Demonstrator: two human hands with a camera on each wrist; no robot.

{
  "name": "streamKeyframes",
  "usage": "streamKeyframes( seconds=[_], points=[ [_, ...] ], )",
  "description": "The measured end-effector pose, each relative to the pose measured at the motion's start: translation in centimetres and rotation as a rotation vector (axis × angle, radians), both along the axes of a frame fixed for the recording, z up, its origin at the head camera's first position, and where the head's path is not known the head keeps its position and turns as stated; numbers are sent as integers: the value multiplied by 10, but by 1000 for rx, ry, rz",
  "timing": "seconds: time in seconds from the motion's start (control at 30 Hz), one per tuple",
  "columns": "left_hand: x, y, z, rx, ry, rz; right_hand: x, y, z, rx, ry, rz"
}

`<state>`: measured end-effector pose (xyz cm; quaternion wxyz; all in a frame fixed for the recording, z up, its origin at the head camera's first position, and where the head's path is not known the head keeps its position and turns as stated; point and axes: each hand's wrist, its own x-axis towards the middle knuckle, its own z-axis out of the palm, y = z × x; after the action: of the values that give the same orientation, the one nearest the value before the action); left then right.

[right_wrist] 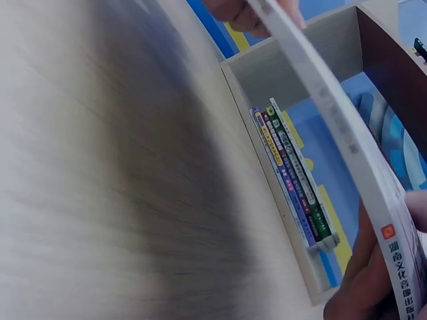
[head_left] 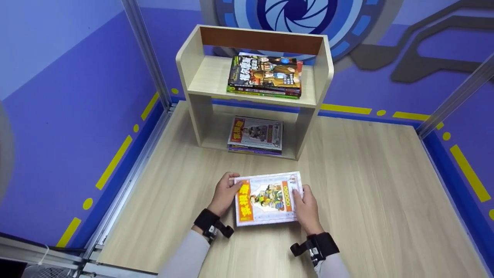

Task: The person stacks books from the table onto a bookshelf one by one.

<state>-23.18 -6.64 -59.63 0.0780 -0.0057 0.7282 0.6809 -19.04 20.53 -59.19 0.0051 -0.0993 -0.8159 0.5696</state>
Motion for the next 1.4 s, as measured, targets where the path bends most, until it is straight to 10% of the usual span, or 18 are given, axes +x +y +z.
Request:
streamKeyframes(
  seconds=[0.3,0.47,0.73,0.97,1.17,1.4],
  points=[
    [26,24,-3,-54,-49,-30,-4,-2,2,-40,-43,-142],
    [31,30,3,-71,-1,103,-5,-7,10,-149,-69,-162],
    [34,27,17,-93,149,276,4,-15,22,-110,148,-110],
    [37,12,39,-330,395,141,11,-14,39,22,263,58],
    [29,-8,71,-429,420,-15,9,-10,61,115,375,159],
    [11,-23,121,-559,532,-62,0,-15,101,181,488,166]
  ],
)
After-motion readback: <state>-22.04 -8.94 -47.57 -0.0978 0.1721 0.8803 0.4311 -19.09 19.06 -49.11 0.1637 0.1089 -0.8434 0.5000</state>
